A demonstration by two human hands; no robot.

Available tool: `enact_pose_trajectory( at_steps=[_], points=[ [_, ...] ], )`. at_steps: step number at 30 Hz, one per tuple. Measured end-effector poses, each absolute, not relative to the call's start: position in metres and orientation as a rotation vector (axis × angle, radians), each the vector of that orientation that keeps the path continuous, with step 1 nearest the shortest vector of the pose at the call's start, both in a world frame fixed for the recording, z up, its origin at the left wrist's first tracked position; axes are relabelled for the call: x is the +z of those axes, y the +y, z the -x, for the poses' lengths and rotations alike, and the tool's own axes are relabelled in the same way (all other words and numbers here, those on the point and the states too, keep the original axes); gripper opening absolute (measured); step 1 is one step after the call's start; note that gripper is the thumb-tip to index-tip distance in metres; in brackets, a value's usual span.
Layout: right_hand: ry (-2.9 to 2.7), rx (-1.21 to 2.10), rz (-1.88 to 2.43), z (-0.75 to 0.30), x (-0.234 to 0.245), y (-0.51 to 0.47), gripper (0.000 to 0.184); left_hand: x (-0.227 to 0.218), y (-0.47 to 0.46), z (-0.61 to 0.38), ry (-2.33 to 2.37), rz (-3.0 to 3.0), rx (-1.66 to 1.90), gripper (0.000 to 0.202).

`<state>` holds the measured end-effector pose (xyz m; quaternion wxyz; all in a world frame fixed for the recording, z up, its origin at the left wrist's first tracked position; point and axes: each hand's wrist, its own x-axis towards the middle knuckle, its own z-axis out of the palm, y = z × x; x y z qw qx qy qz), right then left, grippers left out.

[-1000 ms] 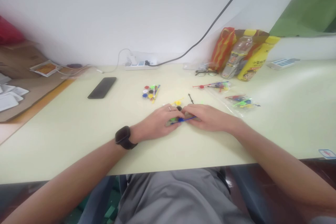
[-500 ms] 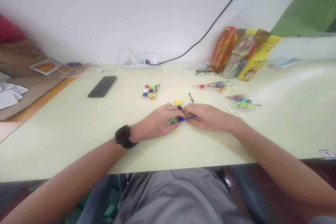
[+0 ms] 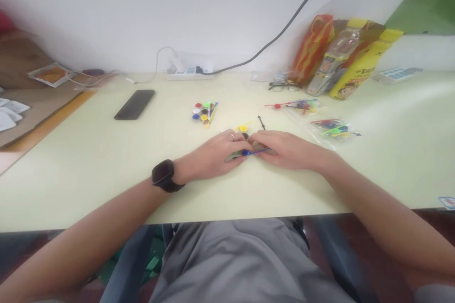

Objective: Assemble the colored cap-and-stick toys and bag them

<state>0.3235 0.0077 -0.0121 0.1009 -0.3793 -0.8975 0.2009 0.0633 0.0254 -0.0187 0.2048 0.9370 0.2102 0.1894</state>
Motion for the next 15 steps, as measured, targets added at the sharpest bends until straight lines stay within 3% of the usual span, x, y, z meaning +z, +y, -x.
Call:
enact_pose_trajectory(
  at_steps=[15],
  points=[
    [-2.601, 0.574, 1.100, -0.3226, -0.0167, 0.0129, 0.012, -0.0250, 0.0278, -0.0636, 0.592, -2.618, 0.558, 0.024]
  ],
)
